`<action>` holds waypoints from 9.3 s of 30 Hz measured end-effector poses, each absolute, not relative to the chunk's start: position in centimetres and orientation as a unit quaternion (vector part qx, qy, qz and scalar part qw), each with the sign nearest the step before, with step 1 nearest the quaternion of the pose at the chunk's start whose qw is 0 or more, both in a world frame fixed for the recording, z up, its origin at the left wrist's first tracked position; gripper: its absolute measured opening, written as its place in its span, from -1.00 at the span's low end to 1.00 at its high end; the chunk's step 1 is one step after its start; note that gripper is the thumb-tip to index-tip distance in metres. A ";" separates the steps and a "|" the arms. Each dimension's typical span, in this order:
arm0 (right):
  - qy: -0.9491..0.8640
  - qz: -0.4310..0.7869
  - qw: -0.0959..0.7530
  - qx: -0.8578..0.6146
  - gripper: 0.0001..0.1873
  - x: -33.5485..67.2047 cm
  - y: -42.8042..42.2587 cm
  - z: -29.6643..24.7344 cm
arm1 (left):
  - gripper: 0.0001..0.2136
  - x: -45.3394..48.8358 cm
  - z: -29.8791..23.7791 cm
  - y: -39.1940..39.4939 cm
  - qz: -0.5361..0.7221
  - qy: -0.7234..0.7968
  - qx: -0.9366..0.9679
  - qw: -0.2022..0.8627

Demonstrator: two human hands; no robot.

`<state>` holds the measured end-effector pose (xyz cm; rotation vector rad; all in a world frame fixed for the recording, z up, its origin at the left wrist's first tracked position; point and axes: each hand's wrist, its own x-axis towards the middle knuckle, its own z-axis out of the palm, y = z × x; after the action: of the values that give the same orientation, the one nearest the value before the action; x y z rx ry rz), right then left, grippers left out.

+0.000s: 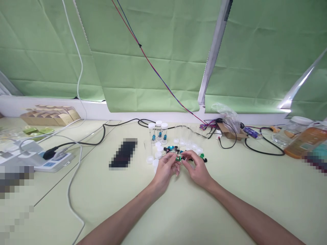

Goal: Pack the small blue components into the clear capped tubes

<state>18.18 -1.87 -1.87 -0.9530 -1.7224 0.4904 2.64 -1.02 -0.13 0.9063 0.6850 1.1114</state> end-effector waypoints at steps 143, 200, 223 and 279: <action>-0.687 0.227 0.540 -0.429 -0.82 18.0 -1.9 -1.8 | -0.75 2.6 0.1 -1.0 0.487 0.312 0.400 0.711; -0.693 0.252 0.527 -0.422 -0.80 18.0 -2.0 -1.8 | -0.73 2.8 -0.1 -1.1 0.489 0.309 0.391 0.716; -0.701 0.239 0.541 -0.399 -0.79 18.0 -1.9 -2.0 | -0.75 2.8 -0.3 -1.0 0.498 0.306 0.395 0.709; -0.705 0.234 0.529 -0.412 -0.84 18.0 -2.0 -1.9 | -0.78 2.7 -0.6 -0.8 0.514 0.294 0.391 0.705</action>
<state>18.00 -2.03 -1.89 -0.9830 -1.6829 0.5584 2.70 -0.80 -0.63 0.8686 0.6532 1.1416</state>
